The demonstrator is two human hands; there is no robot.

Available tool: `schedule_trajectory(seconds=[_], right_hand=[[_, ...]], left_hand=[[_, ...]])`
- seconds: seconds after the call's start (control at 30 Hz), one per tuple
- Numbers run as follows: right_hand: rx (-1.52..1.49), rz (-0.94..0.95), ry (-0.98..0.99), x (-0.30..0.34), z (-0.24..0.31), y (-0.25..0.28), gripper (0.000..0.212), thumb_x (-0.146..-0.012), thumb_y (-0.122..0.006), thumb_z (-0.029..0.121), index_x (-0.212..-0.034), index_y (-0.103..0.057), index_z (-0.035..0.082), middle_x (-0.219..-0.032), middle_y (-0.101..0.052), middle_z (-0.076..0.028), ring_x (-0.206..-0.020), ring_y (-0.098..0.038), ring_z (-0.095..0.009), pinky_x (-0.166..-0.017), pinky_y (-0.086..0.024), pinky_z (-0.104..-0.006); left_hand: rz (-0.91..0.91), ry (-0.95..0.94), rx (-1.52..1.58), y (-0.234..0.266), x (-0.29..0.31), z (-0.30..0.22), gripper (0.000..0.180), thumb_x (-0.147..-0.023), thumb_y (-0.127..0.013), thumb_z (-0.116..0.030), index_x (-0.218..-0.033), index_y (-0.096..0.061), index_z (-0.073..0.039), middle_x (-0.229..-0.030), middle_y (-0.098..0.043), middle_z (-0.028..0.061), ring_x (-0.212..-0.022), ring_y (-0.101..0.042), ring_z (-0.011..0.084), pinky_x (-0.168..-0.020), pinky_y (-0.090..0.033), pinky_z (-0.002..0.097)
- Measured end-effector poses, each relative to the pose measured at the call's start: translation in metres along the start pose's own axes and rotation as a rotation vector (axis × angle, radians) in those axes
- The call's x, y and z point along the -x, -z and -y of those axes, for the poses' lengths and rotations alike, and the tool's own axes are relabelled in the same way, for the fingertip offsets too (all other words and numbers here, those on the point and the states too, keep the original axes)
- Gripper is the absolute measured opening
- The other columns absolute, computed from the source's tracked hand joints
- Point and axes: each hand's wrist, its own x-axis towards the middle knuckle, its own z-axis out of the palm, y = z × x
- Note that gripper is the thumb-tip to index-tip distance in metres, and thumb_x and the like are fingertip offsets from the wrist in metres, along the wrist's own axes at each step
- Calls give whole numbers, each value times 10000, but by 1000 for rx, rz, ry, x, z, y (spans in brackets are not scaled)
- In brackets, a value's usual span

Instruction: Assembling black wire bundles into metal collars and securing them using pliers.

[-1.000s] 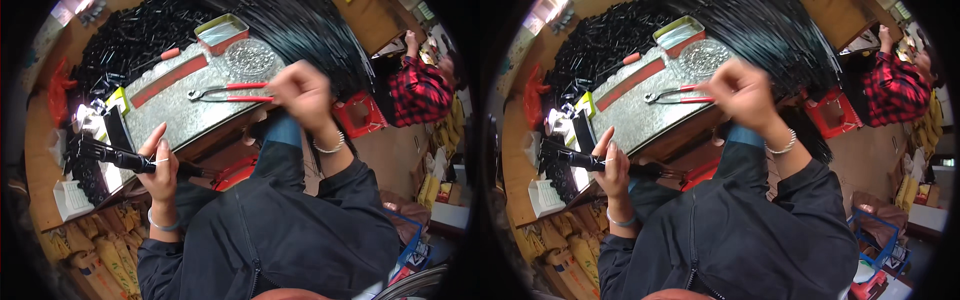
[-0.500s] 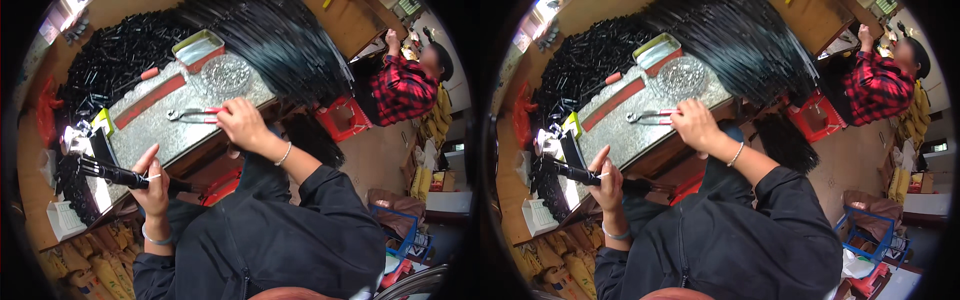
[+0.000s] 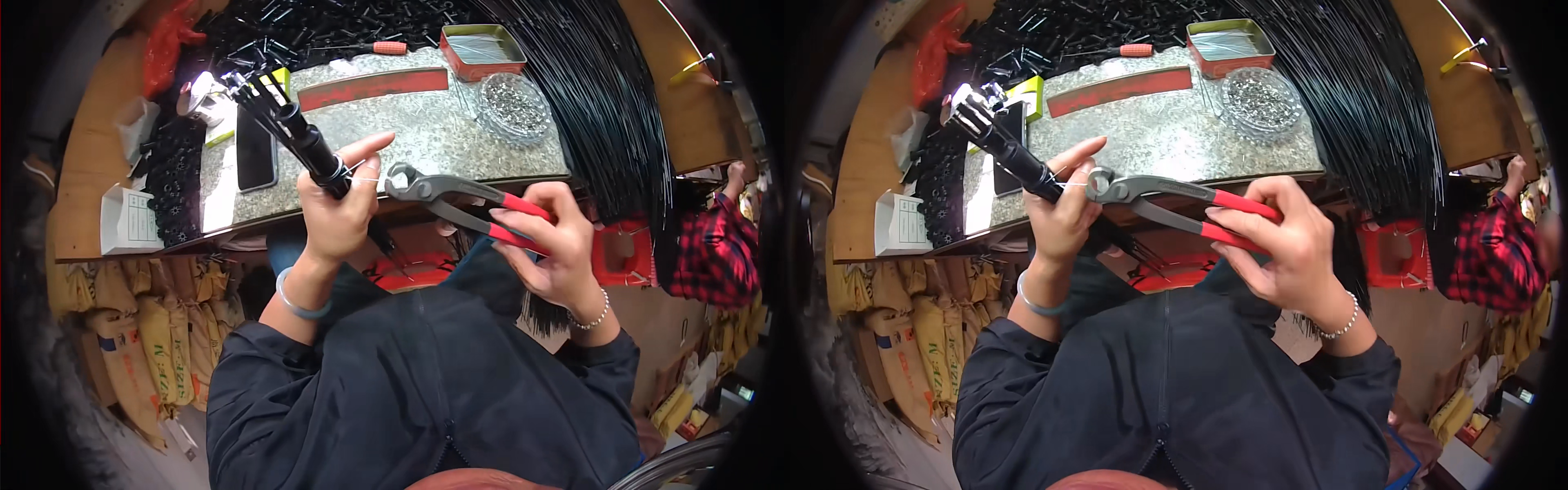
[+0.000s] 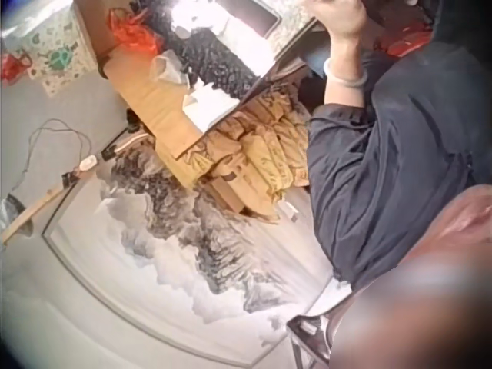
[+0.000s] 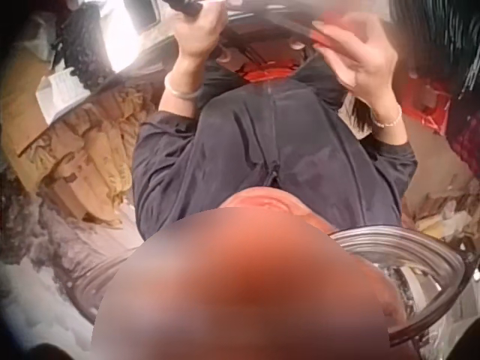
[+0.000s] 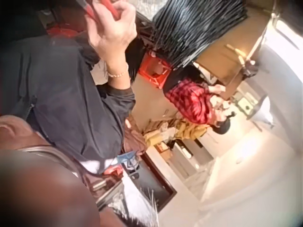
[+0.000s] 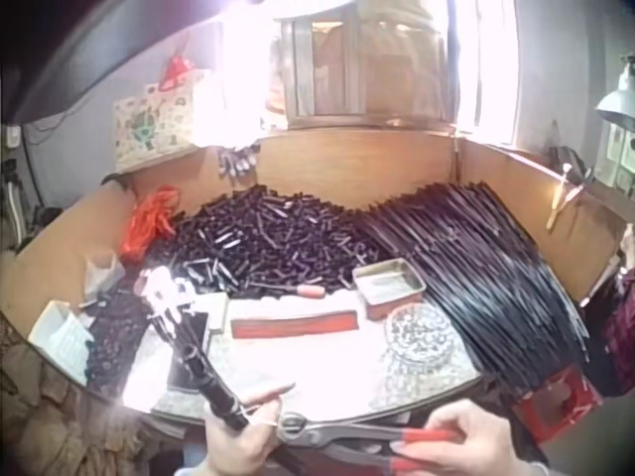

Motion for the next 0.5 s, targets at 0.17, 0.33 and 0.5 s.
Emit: schedule_trajectory(seconds=[0.17,0.33,0.5], right_hand=[[418,-113,187,-7,18,7,400,-527,-786,121,-913,-679,128,-882,-517,-39,-689,-526,-180,-571,-424,-280],[523,-143,227,-9,25,6,416,-509,-796,164,-908,-682,146,-893,-518,-33,-688,-518,-166,-558,-406,-276],[585,-167,277,-12,26,3,403,-525,-790,189,-912,-684,151,-896,-518,-31,-691,-517,-158,-569,-392,-275]], left_hand=[[-11,-9,-5,0,0,-4,250,-870,-487,1,-1099,-567,63,-598,-480,-19,-401,-346,12,-367,-270,172],[-25,-17,42,-2,0,-3,288,-871,-517,-31,-1133,-536,86,-583,-458,-34,-404,-345,7,-368,-283,167],[-21,-8,52,1,2,-4,301,-871,-520,-36,-1146,-527,86,-563,-440,-44,-402,-344,7,-368,-287,166]])
